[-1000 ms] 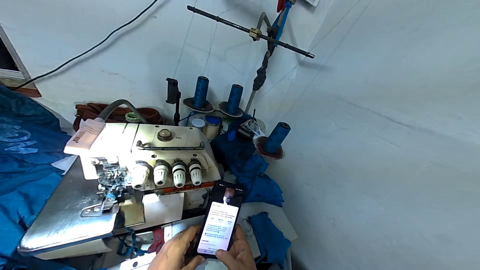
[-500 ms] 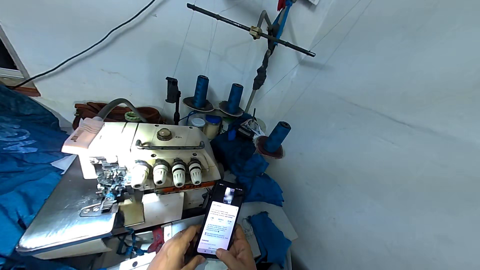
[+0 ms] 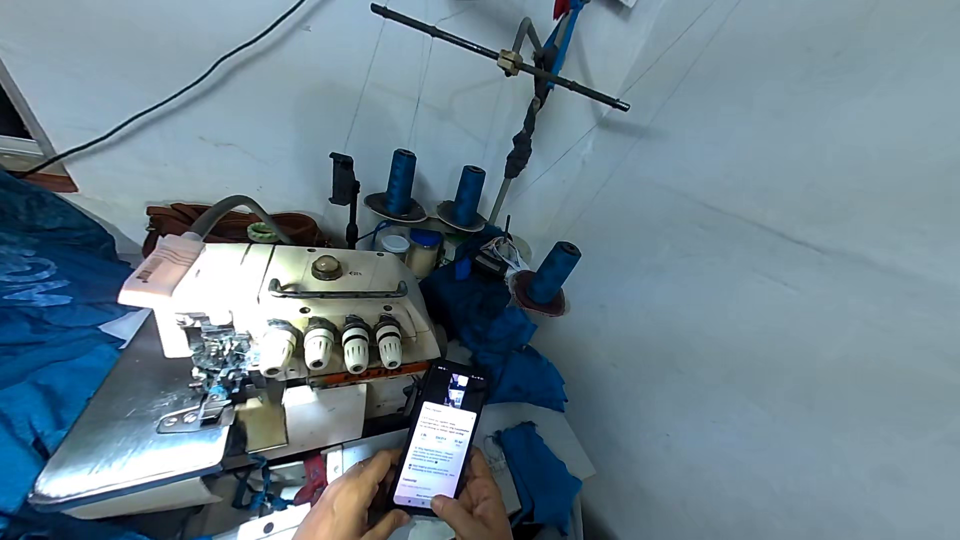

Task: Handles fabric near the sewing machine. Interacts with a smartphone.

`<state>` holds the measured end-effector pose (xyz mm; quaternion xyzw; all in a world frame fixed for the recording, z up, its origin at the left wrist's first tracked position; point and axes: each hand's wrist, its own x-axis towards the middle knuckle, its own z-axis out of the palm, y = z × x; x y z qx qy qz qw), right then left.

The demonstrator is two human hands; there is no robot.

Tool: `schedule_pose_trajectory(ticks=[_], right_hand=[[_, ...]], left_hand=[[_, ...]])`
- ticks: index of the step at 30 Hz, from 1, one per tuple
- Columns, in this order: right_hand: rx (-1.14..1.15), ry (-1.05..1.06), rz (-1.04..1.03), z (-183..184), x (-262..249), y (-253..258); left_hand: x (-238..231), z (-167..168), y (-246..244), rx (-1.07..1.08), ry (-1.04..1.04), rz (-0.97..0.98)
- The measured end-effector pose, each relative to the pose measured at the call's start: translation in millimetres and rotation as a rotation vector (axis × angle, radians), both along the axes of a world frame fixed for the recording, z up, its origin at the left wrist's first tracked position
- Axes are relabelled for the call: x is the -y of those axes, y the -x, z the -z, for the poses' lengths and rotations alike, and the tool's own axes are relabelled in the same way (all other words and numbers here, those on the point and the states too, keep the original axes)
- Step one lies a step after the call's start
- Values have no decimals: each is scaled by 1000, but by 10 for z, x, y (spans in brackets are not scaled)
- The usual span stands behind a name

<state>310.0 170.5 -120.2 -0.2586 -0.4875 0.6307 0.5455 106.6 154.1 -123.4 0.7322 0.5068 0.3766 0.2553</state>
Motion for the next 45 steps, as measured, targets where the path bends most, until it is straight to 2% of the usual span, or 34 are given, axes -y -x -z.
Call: schedule_pose_trajectory(ticks=[45], right_hand=[[10, 13, 21, -6, 11, 2]], left_hand=[[4, -7, 1, -2, 3, 5]])
